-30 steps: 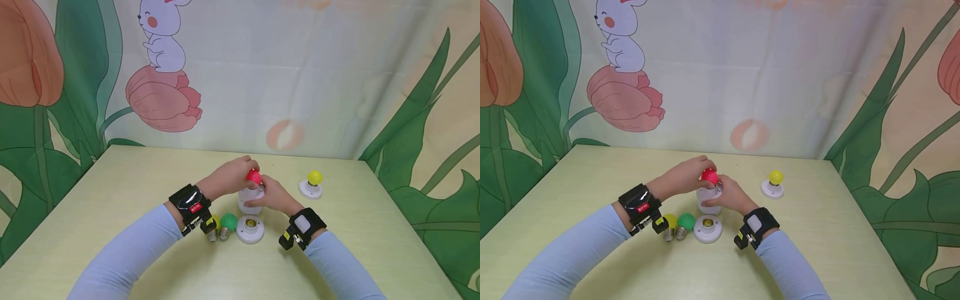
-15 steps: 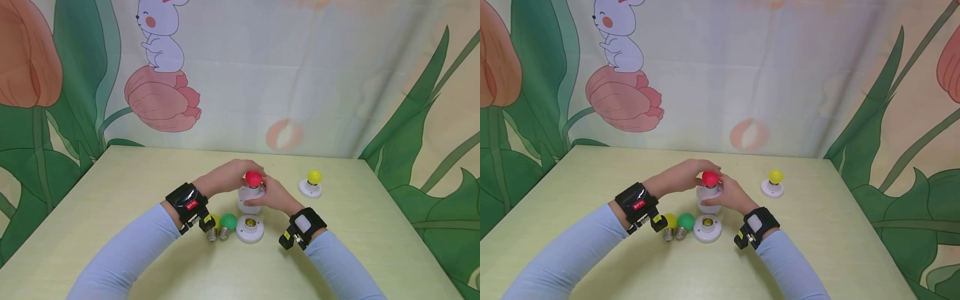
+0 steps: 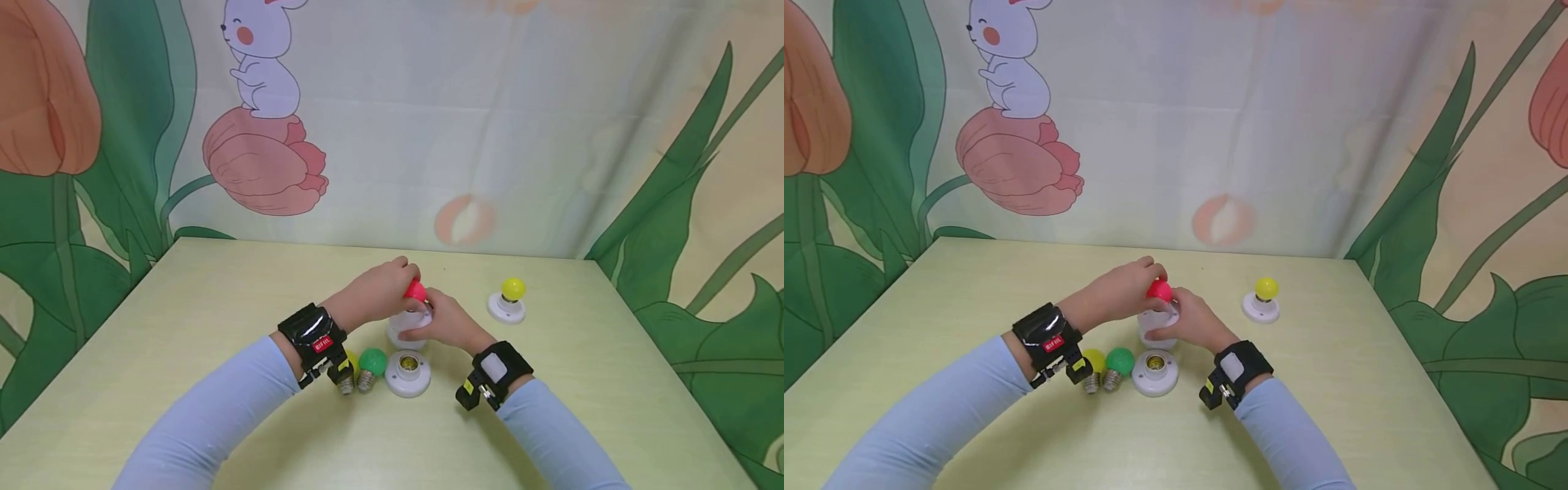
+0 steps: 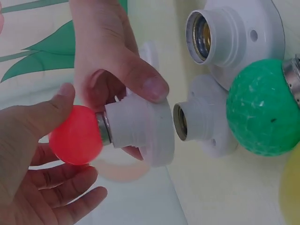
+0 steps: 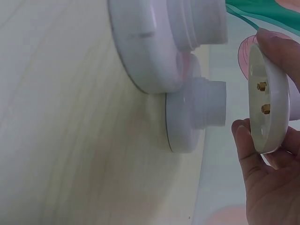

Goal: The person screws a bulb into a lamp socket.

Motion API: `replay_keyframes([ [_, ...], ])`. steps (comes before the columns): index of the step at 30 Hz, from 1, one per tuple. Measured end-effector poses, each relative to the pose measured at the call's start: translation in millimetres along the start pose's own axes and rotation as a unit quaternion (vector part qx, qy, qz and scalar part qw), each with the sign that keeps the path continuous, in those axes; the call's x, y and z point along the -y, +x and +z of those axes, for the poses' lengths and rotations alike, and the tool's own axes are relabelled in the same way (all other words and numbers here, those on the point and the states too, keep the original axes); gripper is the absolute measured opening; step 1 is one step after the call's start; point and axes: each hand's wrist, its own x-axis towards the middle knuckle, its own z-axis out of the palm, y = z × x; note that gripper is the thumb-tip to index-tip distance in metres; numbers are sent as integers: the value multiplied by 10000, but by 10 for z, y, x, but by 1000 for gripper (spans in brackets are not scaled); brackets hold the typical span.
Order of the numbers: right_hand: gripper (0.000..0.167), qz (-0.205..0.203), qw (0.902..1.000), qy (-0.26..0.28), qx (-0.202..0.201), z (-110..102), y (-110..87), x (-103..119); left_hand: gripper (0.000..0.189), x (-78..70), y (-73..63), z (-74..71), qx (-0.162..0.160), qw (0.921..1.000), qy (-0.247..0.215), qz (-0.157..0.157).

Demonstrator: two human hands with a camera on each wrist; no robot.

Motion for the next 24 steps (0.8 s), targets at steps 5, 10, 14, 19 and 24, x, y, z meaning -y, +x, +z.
replay_keyframes([
  [5, 69, 33, 10000, 40, -6, -9, -3, 15, 53, 26, -2, -28, 145, 9979, -629, -111],
  [10, 75, 130, 9999, 29, -44, -25, -1, 40, 53, 88, 6, -82, 389, 9896, -1327, 390],
  [14, 74, 104, 9999, -37, -18, -24, 11, 41, 41, 106, 9, -93, 301, 9906, -1167, 653],
  [19, 70, 73, 9999, -102, 34, -12, 30, 20, 34, 66, 6, -86, 186, 9950, -828, 524],
  [24, 67, 34, 10000, -7, 42, -3, 15, 23, 38, 12, -1, -57, 102, 9998, -89, 108],
])
